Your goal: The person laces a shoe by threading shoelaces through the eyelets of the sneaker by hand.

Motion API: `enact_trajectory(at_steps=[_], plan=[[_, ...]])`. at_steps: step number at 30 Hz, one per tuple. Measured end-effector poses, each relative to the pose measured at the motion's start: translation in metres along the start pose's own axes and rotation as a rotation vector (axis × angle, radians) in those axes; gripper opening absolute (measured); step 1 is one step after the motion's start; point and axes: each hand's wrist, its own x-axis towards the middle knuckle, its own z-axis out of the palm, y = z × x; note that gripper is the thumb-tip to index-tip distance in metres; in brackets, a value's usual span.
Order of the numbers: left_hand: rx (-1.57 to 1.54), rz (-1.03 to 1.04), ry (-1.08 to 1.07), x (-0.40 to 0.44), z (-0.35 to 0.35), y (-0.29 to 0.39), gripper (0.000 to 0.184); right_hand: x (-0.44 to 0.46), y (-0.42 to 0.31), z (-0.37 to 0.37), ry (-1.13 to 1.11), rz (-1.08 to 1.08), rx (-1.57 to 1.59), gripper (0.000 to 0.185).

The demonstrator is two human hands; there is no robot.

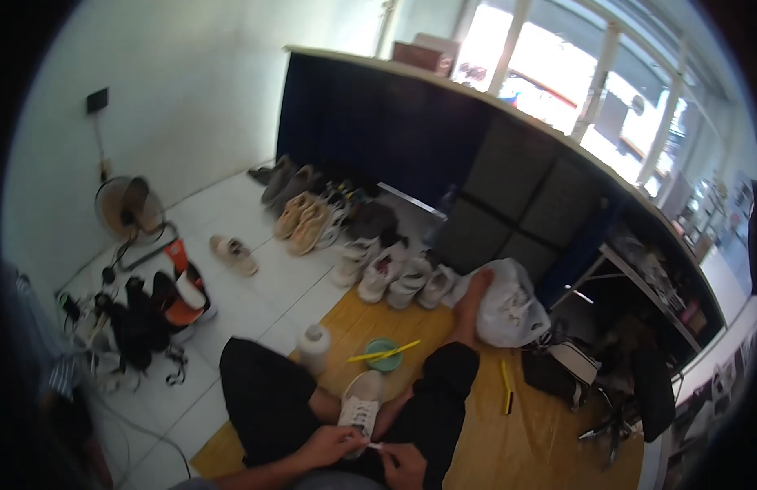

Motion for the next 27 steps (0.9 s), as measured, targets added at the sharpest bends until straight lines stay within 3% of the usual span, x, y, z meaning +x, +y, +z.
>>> enact_trajectory(at_steps=[3,4,7,9,10,12,14,17,18,20,21,25,27], plan=[[0.001,0.148,0.077,-0.005,-0.005,0.007,0.025,0.02,-0.023,-0.029,0.001,0.017,-0.003,0.007],[-0.043,0.254,0.198,-0.002,0.0,-0.007,0.026,0.025,-0.021,-0.038,-0.054,0.03,-0.082,0.006],[0.219,0.192,0.276,-0.014,-0.018,0.008,0.02,0.03,-0.001,-0.056,-0.198,0.103,-0.381,0.01],[0.457,0.266,0.285,-0.018,-0.027,-0.003,0.014,0.027,0.01,-0.064,-0.277,0.142,-0.419,0.014],[0.523,0.206,0.245,-0.023,-0.031,-0.004,0.014,0.029,0.008,-0.065,-0.28,0.145,-0.432,0.02],[0.587,0.169,0.184,-0.028,-0.034,-0.003,0.022,0.035,0.002,-0.06,-0.317,0.151,-0.34,0.035],[0.641,0.269,0.231,-0.026,-0.029,-0.007,0.029,0.038,-0.004,-0.046,-0.321,0.077,-0.227,0.043],[0.692,0.353,0.27,-0.023,-0.018,-0.012,0.038,0.033,-0.012,-0.016,-0.402,0.145,-0.009,0.054],[0.711,0.372,0.279,-0.02,-0.017,-0.012,0.041,0.029,-0.008,-0.007,-0.415,0.17,-0.042,0.053],[0.709,0.37,0.282,-0.019,-0.016,-0.011,0.027,0.02,-0.001,0.009,-0.439,0.218,-0.104,0.052],[0.707,0.361,0.269,-0.018,-0.016,-0.015,0.023,0.021,-0.005,0.012,-0.416,0.236,-0.143,0.037],[0.597,0.309,0.262,-0.019,-0.024,-0.01,0.014,0.02,-0.006,0.003,-0.435,0.189,-0.177,0.014],[0.573,0.302,0.249,-0.018,-0.032,-0.011,0.013,0.017,-0.006,-0.004,-0.483,0.226,-0.087,0.015]])
